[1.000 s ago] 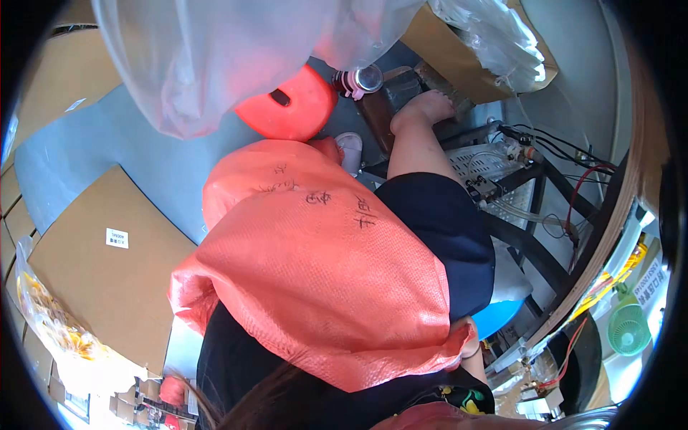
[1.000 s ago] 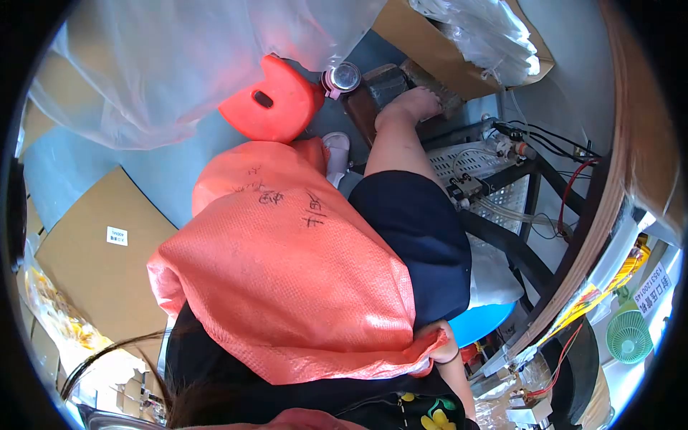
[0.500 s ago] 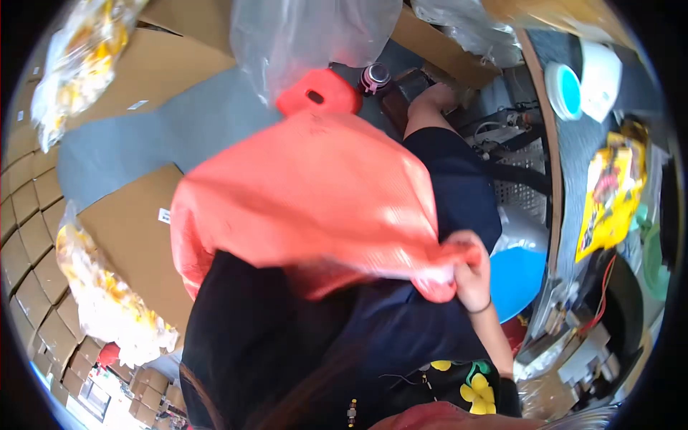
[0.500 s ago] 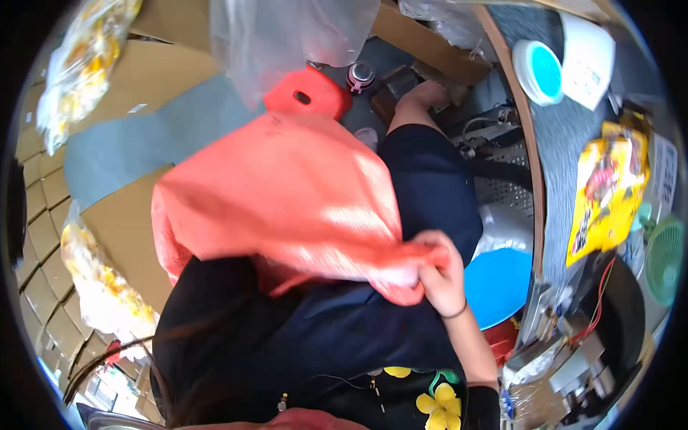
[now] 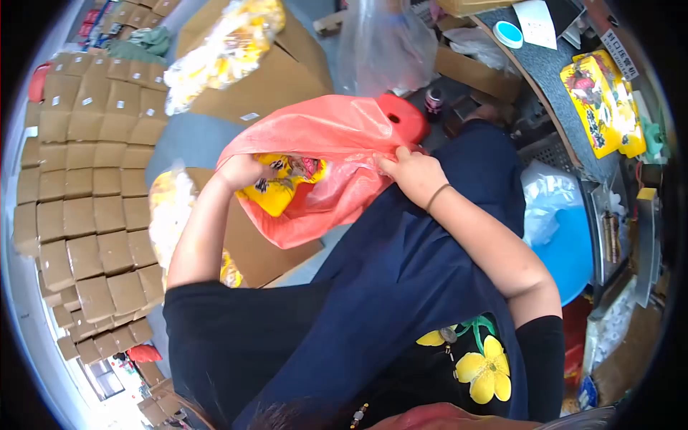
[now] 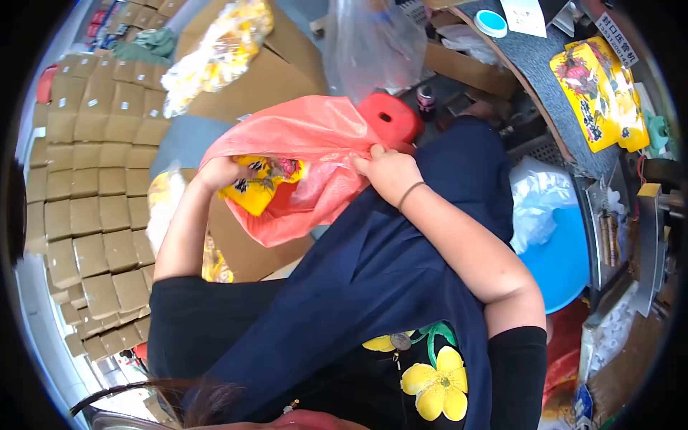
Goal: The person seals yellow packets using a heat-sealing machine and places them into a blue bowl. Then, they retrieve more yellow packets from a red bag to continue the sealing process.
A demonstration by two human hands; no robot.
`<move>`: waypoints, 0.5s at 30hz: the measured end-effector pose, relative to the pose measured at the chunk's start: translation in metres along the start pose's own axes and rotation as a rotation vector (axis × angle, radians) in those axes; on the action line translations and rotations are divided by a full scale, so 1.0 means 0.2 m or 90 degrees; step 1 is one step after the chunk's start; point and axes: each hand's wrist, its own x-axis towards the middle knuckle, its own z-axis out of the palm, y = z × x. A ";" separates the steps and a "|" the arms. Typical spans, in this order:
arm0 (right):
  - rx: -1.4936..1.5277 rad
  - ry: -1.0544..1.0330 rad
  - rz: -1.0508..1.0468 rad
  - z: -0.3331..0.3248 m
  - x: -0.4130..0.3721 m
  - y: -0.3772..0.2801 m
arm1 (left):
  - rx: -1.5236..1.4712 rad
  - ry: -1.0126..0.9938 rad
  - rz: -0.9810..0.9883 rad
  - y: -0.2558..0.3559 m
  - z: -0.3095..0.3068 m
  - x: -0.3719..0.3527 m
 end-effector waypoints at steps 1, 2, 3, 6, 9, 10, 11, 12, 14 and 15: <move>0.011 0.021 -0.009 -0.02 0.03 -0.05 | -0.175 0.007 0.020 0.02 -0.06 -0.16; 0.022 0.051 -0.019 -0.08 0.08 -0.15 | -0.286 0.023 0.044 0.15 -0.09 -0.40; 0.028 0.065 -0.022 -0.11 0.11 -0.20 | -0.407 0.024 0.072 0.28 -0.03 -0.54; 0.061 -0.018 0.090 -0.08 0.18 -0.18 | -0.580 -0.191 0.093 0.38 0.09 -0.64; 0.157 -0.158 0.139 -0.05 0.10 0.01 | -0.548 -0.276 0.279 0.44 0.20 -0.62; 0.203 -0.095 0.030 0.03 0.04 0.09 | -0.551 -0.271 0.313 0.47 0.21 -0.61; 0.245 -0.037 -0.079 0.07 -0.02 0.15 | -0.565 -0.269 0.310 0.49 0.22 -0.59; 0.411 -0.058 -0.060 -0.07 -0.08 0.15 | -0.582 -0.263 0.309 0.51 0.23 -0.56; 0.713 -0.124 -0.090 -0.39 -0.26 0.10 | -0.594 -0.232 0.288 0.59 0.25 -0.52; 0.849 -0.169 -0.143 -0.54 -0.35 0.04 | -0.628 -0.232 0.306 0.64 0.29 -0.47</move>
